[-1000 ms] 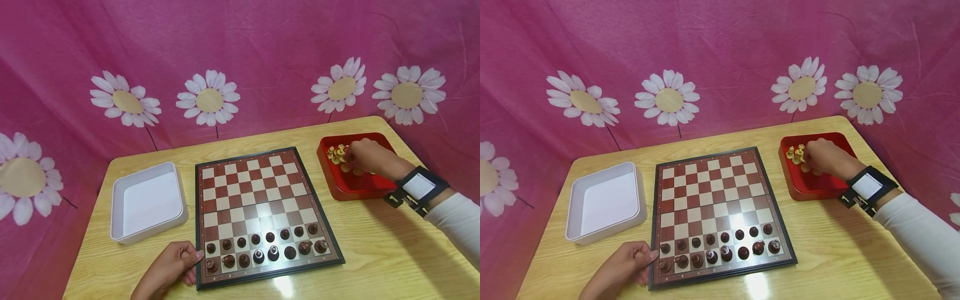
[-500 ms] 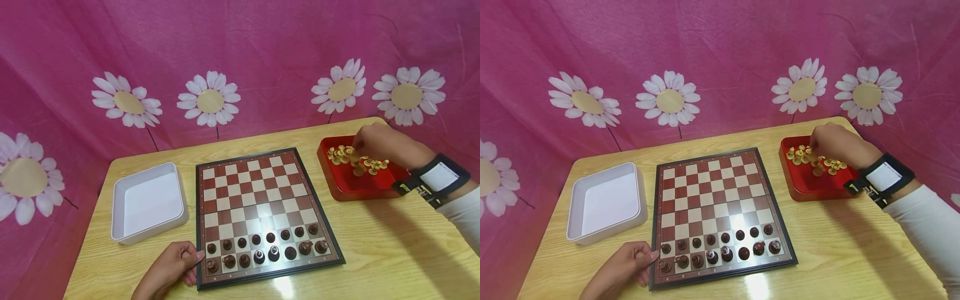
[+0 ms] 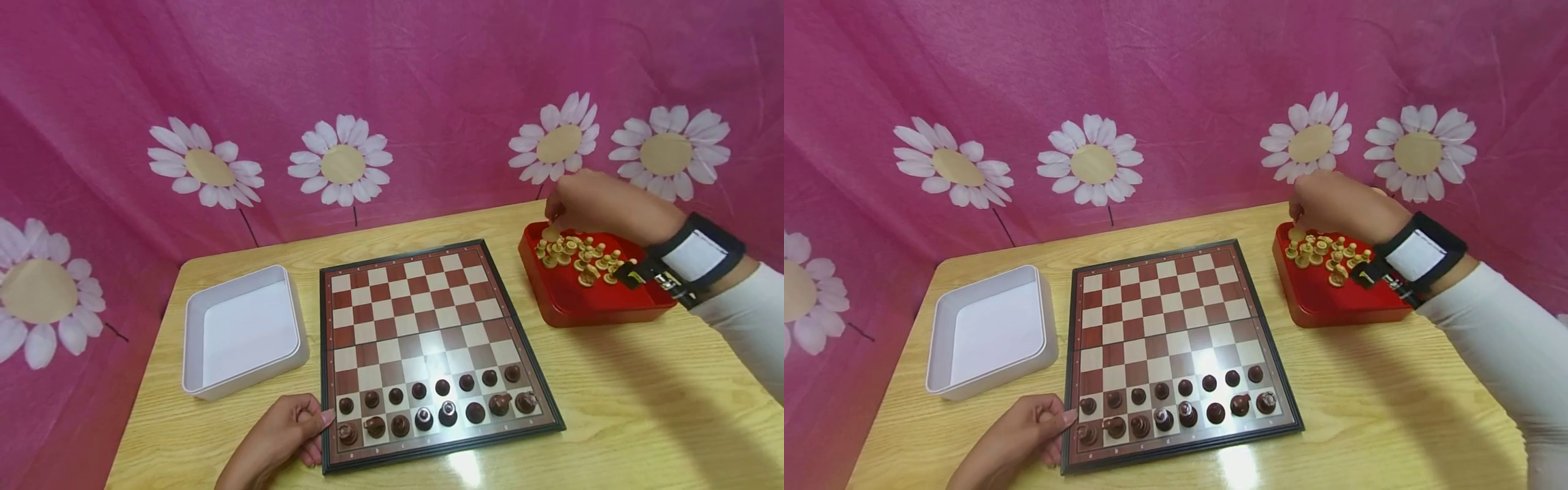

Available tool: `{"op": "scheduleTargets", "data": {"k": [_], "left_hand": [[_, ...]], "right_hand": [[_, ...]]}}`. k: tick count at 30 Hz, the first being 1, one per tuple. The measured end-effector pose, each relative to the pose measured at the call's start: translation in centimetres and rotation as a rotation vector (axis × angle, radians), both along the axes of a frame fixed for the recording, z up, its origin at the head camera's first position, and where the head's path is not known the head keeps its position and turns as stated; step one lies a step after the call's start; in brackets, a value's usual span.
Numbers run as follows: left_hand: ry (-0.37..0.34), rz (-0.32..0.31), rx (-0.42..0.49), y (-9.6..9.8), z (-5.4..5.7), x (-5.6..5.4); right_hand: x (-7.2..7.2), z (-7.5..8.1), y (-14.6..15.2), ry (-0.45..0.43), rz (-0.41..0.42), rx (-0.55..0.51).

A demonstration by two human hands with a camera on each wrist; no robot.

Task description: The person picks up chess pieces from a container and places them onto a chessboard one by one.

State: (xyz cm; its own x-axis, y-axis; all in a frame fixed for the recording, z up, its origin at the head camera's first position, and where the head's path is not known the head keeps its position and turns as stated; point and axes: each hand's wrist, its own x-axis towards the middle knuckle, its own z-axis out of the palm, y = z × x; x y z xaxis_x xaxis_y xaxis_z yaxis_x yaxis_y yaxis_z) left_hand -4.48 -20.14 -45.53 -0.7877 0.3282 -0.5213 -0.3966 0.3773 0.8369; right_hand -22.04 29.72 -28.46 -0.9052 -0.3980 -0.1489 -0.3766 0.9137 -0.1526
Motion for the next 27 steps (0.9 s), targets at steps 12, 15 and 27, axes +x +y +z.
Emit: {"op": "scheduleTargets", "data": {"k": [12, 15, 27], "left_hand": [[0.015, -0.012, 0.014, -0.2, 0.0, -0.1], [0.019, -0.016, 0.021, -0.2, -0.1, -0.1], [0.021, -0.017, 0.021, -0.3, -0.1, -0.1]], "right_hand": [[-1.8, -0.1, -5.8, 0.034, 0.085, -0.009], [-2.1, -1.2, -6.7, 0.057, 0.102, -0.055], [-2.6, -6.6, -8.6, 0.057, 0.112, -0.11]]}}
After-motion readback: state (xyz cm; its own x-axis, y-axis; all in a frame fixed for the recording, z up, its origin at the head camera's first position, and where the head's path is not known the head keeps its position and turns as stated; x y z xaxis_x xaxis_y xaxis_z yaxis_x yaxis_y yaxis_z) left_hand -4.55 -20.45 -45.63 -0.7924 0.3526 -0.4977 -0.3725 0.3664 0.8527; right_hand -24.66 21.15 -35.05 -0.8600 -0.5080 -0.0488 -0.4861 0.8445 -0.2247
